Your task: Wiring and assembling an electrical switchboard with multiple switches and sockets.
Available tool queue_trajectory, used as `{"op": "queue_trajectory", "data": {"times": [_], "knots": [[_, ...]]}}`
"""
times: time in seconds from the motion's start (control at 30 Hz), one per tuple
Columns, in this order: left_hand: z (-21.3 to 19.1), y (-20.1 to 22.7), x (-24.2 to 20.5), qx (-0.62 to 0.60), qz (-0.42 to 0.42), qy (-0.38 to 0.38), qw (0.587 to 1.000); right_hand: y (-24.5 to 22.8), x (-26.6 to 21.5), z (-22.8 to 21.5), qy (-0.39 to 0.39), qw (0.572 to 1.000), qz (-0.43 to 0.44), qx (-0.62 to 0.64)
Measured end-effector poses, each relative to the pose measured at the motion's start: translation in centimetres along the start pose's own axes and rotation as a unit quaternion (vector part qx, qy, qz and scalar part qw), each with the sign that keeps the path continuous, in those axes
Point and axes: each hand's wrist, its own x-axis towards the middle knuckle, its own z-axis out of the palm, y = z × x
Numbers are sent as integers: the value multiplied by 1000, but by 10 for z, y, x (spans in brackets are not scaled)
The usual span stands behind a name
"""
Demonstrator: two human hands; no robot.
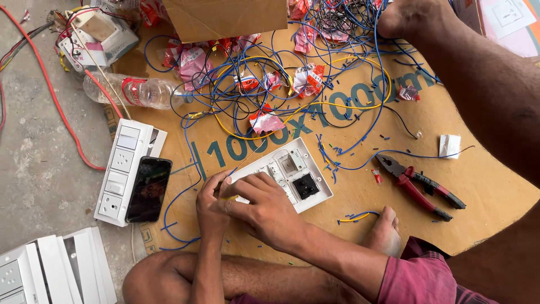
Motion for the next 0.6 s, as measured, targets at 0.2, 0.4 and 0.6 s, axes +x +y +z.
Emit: {"op": "queue_trajectory", "data": {"times": [0.2, 0.4, 0.6], "knots": [[-2, 0, 0, 113, 0, 10, 994, -10, 14, -14, 45, 998, -14, 47], [-1, 4, -2, 126, 68, 20, 989, 0, 4, 1, 4, 1000, 9, 14], [-5, -4, -1, 66, 107, -9, 992, -3, 5, -1, 14, 1000, -1, 21]]}}
